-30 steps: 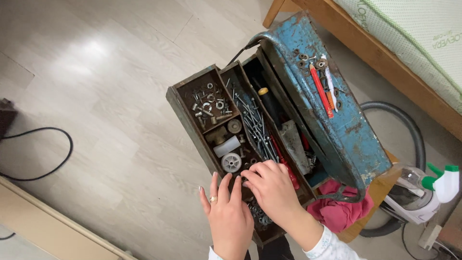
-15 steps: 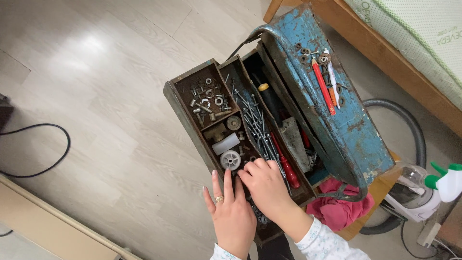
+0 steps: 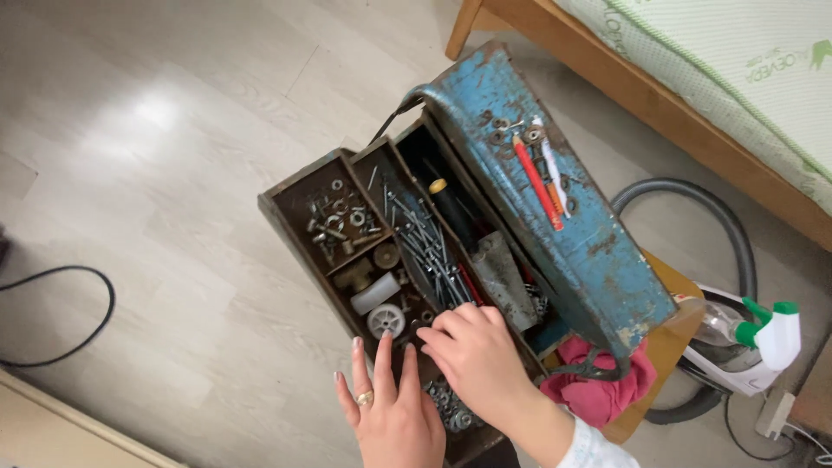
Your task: Cleaning a metal toolbox with spray and a cloth, then sorting through various screws, nuts, and bolts
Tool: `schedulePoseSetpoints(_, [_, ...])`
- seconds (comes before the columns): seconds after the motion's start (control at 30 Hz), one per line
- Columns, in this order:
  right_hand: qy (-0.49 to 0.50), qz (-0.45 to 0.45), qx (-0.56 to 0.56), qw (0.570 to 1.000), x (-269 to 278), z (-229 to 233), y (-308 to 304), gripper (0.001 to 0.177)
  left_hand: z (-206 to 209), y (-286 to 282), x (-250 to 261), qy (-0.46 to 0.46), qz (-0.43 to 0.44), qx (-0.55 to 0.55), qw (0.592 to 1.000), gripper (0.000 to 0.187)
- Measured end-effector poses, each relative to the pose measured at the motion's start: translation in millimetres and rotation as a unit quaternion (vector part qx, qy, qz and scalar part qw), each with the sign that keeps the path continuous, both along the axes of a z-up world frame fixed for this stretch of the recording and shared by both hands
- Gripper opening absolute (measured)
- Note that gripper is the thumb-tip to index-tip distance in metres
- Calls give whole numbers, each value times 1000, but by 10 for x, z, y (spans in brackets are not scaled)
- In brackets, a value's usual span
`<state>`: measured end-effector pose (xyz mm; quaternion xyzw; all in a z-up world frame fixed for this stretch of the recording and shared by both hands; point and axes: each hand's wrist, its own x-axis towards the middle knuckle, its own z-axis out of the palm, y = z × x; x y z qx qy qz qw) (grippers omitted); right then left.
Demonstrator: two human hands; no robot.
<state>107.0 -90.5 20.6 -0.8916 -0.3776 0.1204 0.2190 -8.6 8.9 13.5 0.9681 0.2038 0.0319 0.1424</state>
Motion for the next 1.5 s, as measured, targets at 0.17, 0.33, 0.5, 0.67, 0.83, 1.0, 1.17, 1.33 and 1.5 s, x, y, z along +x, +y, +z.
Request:
schedulePoseSetpoints(0.17, [-38,-77,47,995,359,359,-278,14,262,-87,427,-69,-18,-10,997,47])
schedulePoseSetpoints(0.33, [-100,-152,88,979,825,459,-647,12,505,-291,1069,-99,-62,-71,991,45])
schedulePoseSetpoints(0.5, [-106,-249,43,962,1299,154,-1096,14,584,-565,1751,-102,-134,-142,975,48])
schedulePoseSetpoints(0.67, [-113,-269,53,955,1576,-167,-1244,15,367,-770,2232,-81,-156,-133,975,40])
schedulePoseSetpoints(0.83, [-124,-260,46,956,1685,-269,-1222,14,155,-864,2462,-63,-162,-74,982,38])
schedulePoseSetpoints(1.0, [-113,-259,37,958,1690,-329,-1208,11,60,-909,2529,-68,-155,-32,985,34])
schedulePoseSetpoints(1.17, [-123,-253,36,959,1719,-358,-1219,10,30,-927,2544,-59,-153,-30,986,35])
schedulePoseSetpoints(1.33, [-125,-251,33,959,1736,-288,-1217,8,21,-937,2554,-57,-152,-34,986,34])
schedulePoseSetpoints(1.5, [-148,-256,44,954,1684,-138,-1231,8,179,-925,2514,-70,-151,-75,983,37])
